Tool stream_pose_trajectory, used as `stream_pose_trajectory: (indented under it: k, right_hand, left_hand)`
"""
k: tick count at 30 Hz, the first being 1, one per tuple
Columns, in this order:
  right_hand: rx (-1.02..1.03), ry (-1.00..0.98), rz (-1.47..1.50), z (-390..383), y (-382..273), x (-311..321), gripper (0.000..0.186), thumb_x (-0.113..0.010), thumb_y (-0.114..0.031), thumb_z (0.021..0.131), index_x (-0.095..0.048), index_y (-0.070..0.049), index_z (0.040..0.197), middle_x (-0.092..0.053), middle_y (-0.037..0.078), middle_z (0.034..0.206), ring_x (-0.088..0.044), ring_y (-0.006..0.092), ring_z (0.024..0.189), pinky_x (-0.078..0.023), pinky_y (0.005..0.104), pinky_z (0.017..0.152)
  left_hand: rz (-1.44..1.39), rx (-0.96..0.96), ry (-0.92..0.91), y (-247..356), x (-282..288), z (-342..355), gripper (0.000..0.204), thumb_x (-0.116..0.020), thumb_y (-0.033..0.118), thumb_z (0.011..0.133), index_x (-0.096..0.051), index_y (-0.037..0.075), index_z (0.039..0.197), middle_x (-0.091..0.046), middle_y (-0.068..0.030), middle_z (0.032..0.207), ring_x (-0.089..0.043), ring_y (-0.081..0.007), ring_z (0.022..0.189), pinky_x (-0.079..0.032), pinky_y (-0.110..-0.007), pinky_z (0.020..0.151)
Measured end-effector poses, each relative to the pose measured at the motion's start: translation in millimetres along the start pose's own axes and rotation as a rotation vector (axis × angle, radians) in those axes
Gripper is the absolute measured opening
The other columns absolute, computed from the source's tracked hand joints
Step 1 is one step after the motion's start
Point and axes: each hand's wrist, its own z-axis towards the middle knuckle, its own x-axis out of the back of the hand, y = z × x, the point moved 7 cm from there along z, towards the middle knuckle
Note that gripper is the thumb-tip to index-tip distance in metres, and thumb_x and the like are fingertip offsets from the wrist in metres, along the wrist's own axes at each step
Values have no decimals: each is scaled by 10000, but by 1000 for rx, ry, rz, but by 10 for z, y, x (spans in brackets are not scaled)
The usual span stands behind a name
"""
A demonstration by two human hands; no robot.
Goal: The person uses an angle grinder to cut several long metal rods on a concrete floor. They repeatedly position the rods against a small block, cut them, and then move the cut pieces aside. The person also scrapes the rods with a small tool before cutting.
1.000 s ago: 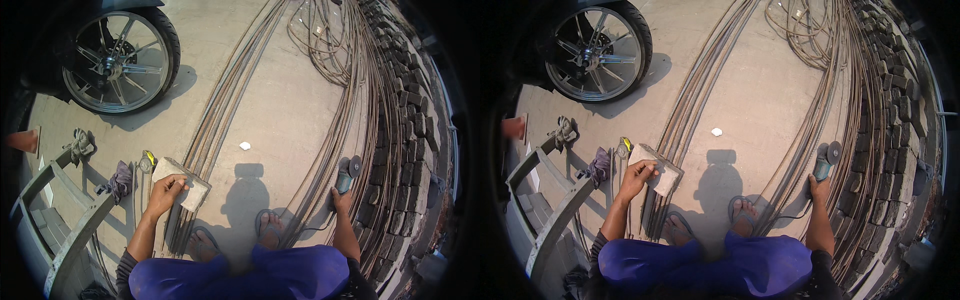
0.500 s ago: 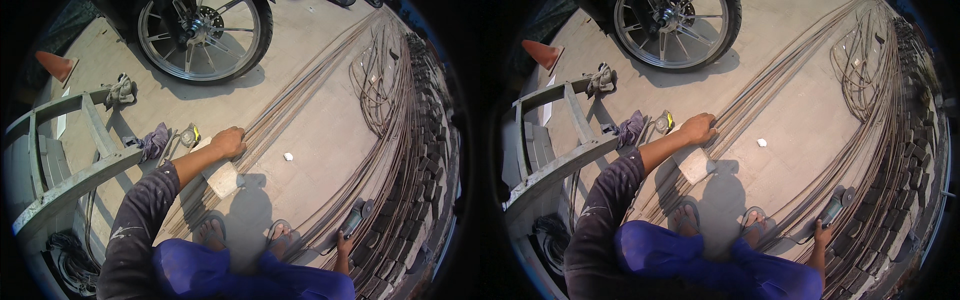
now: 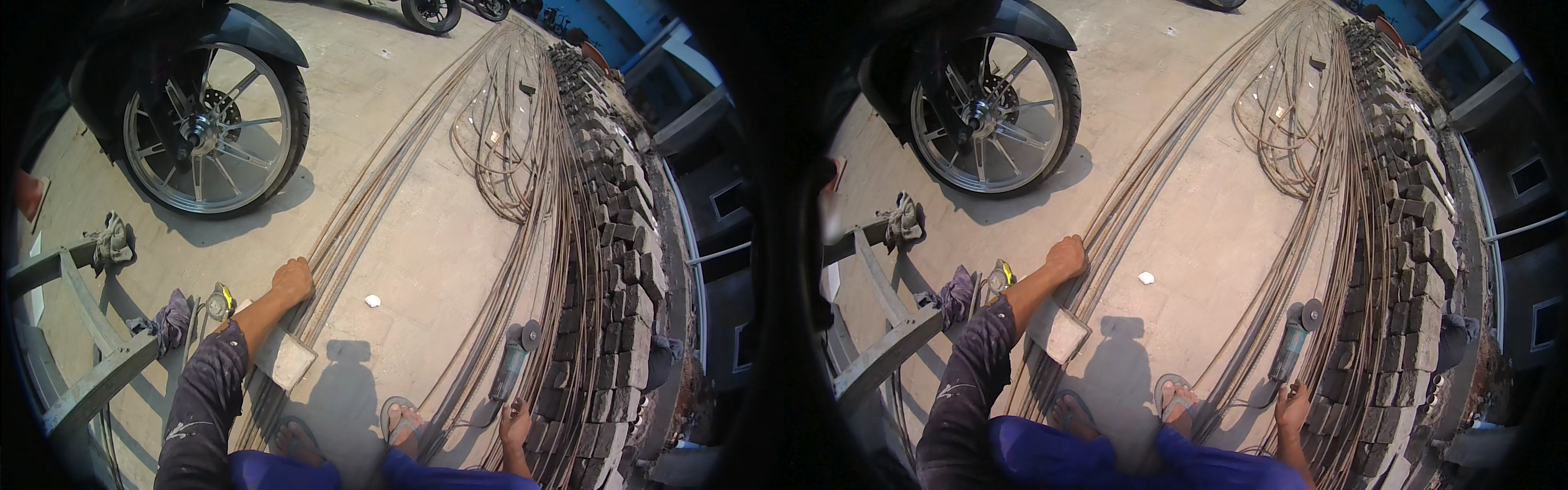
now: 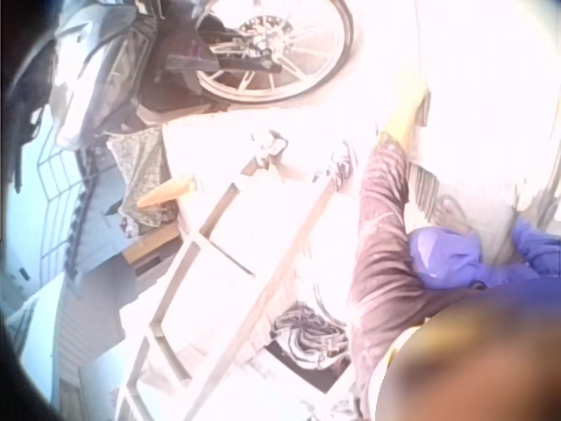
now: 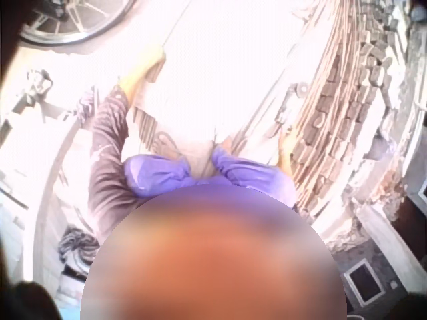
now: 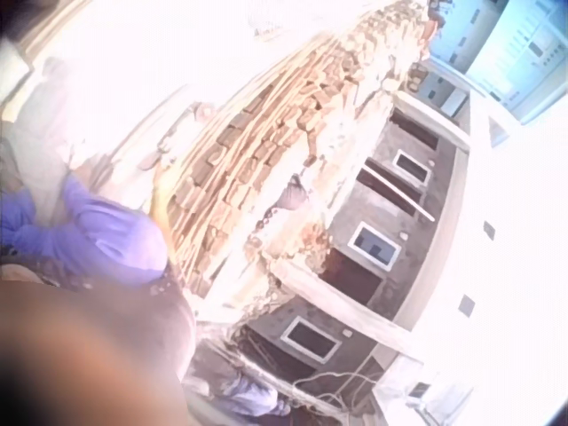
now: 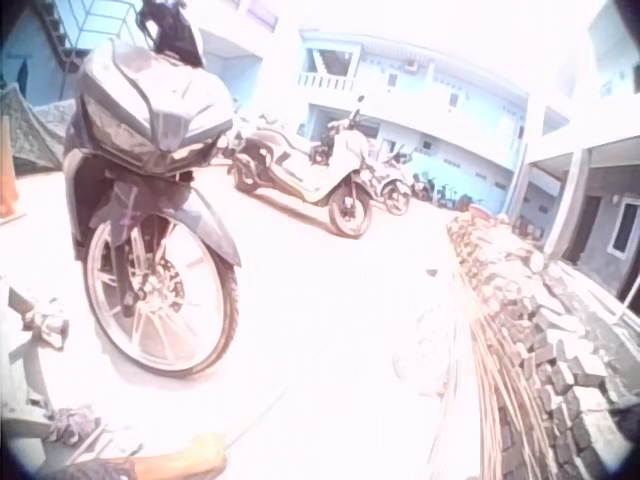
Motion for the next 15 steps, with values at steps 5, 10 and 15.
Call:
stream_pose_trajectory:
  k: [5,10,15]
  right_hand:
    - [220,26,93,-12,-714,-18,399,-687,-186,955,-625,32,1284,-730,220,1024,-736,326,927,-570,406,823]
    - [411,-245,184,-45,-1650,-455,341,-687,-209,958,-641,6,1219,-729,206,995,-734,347,900,-569,422,823]
    - [647,-627,133,-346,-2671,-1048,393,-641,-346,984,-642,-63,1257,-734,178,1009,-708,369,969,-553,434,852]
  left_hand:
    - [-35,20,-96,-22,-2,44,417,-613,160,886,-596,-72,1233,-670,-316,1240,-680,-408,1152,-546,-464,993]
    - [-153,-230,-299,112,9,78,397,-704,255,893,-653,-64,1122,-735,-261,1085,-724,-357,1037,-570,-429,886]
    - [-820,-120,-658,131,-217,-49,187,-662,173,1005,-658,-13,1032,-763,-139,942,-737,-196,810,-582,-323,735]
